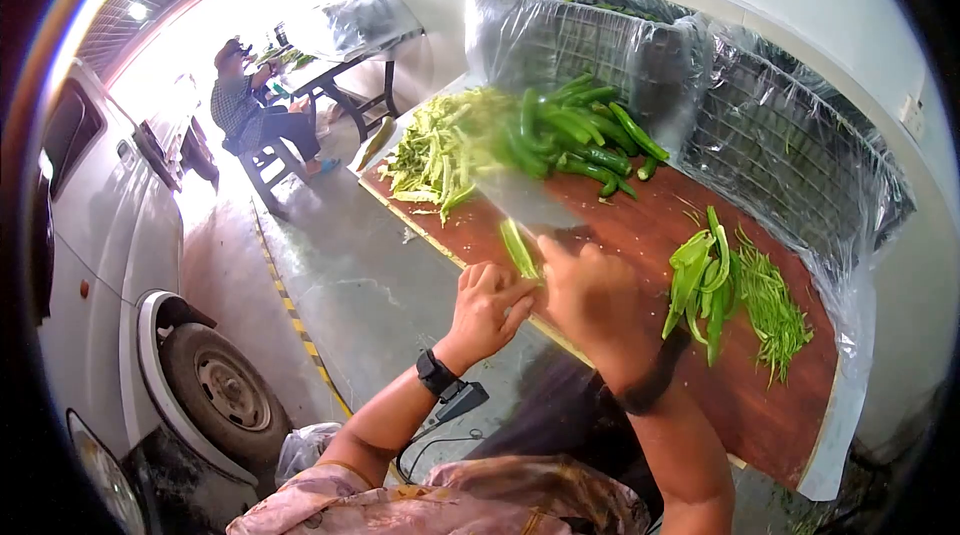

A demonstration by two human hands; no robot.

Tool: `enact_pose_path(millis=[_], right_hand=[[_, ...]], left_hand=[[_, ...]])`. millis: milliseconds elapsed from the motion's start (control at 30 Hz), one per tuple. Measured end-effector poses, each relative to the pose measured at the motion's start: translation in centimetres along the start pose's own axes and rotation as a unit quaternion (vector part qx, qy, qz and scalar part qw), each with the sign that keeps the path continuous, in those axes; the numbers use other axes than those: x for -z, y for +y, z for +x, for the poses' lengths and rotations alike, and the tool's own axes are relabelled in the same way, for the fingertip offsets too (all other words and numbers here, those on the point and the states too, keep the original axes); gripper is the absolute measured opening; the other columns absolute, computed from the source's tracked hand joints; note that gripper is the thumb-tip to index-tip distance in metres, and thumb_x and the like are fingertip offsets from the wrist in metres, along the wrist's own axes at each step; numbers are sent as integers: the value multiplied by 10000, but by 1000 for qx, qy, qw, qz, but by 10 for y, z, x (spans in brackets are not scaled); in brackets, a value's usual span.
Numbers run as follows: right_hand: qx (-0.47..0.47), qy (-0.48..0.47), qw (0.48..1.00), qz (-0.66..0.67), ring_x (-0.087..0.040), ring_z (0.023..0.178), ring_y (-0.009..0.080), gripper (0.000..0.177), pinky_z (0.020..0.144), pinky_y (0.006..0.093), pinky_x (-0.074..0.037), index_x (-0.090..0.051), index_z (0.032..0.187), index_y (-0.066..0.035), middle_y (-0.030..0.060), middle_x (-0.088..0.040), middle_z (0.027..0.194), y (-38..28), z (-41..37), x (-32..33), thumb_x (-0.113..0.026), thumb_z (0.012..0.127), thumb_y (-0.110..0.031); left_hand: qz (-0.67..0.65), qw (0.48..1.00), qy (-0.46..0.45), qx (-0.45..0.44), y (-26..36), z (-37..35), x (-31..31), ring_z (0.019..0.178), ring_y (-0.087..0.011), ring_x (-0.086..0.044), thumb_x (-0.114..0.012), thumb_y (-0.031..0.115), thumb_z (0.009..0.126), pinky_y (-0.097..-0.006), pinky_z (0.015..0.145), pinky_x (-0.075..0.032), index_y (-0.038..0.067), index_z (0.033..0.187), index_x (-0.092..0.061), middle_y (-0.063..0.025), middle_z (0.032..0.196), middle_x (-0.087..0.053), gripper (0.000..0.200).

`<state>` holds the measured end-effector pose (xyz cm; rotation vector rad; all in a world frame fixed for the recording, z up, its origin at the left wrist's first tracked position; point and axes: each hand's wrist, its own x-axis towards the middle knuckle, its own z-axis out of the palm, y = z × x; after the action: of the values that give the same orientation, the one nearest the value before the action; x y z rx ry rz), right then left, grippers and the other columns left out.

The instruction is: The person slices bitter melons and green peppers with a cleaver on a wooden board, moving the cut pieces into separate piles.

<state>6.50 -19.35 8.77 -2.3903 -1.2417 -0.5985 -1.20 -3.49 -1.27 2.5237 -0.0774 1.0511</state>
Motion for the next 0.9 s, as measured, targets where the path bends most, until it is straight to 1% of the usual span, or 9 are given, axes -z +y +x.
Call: enact_pose_path(millis=[133,267,467,533,567,667,800,867,900], right_hand=[[10,43,999,28,-607,629,344,313,565,451,-471,-714,1114,-149,138,-615,704,8,-4,16,-723,803,-185],[17,-72,997,-27,-608,611,311,366,557,427,-481,-704,1136,-161,105,-561,698,7,-55,68,-748,772,-158],[-20,-84,996,-4,-588,618,297,373,545,418,-462,-712,1118,-166,81,-529,713,5,-99,106,-756,751,-114],[-32,-65,997,13,-583,617,307,378,548,420,-462,-709,1113,-154,84,-533,710,10,-107,107,-759,743,-96],[-47,-54,997,13,-583,618,311,376,549,422,-462,-708,1112,-147,87,-537,710,11,-111,108,-758,744,-92],[-73,-29,997,17,-582,621,318,375,551,426,-461,-706,1112,-136,92,-544,708,12,-119,107,-757,745,-83],[-110,-10,994,24,-607,631,327,353,557,422,-456,-732,1074,-93,133,-615,727,8,-124,111,-765,727,-38],[-113,-8,993,25,-607,632,327,352,556,421,-457,-731,1076,-93,133,-615,727,9,-129,113,-764,729,-39],[-115,-9,993,28,-608,632,328,352,556,419,-459,-730,1077,-94,134,-615,727,10,-132,113,-763,731,-41]], left_hand=[[-5,1000,-3,-1,-2,-1,0,941,-280,-513,-703,210,829,-415,882,-400,140,1032,-738,-64,881,-504,218],[-9,1000,3,0,-1,0,0,940,-279,-518,-711,204,818,-415,879,-402,130,1007,-738,-64,881,-508,204],[-12,1000,-18,-23,-7,7,5,932,-276,-529,-709,171,803,-407,864,-412,103,959,-730,-70,873,-525,171],[-82,997,-5,-6,-21,14,6,930,-283,-535,-684,112,799,-401,835,-425,94,951,-725,-84,897,-552,158],[-38,999,-22,-19,-28,20,12,949,-301,-548,-646,40,772,-429,824,-447,90,1004,-712,-100,930,-578,246],[-15,995,13,-96,-44,51,17,987,-317,-555,-622,21,747,-467,844,-458,87,1029,-689,-109,954,-594,297],[27,984,4,-177,-59,63,7,954,-336,-563,-625,94,776,-482,849,-447,88,985,-680,-104,899,-589,216],[52,992,-110,-41,-60,57,5,943,-337,-575,-628,108,789,-479,842,-457,80,972,-678,-119,910,-595,192],[52,992,-111,-43,-55,53,4,943,-337,-575,-628,108,789,-479,842,-457,80,972,-678,-119,910,-595,192]])
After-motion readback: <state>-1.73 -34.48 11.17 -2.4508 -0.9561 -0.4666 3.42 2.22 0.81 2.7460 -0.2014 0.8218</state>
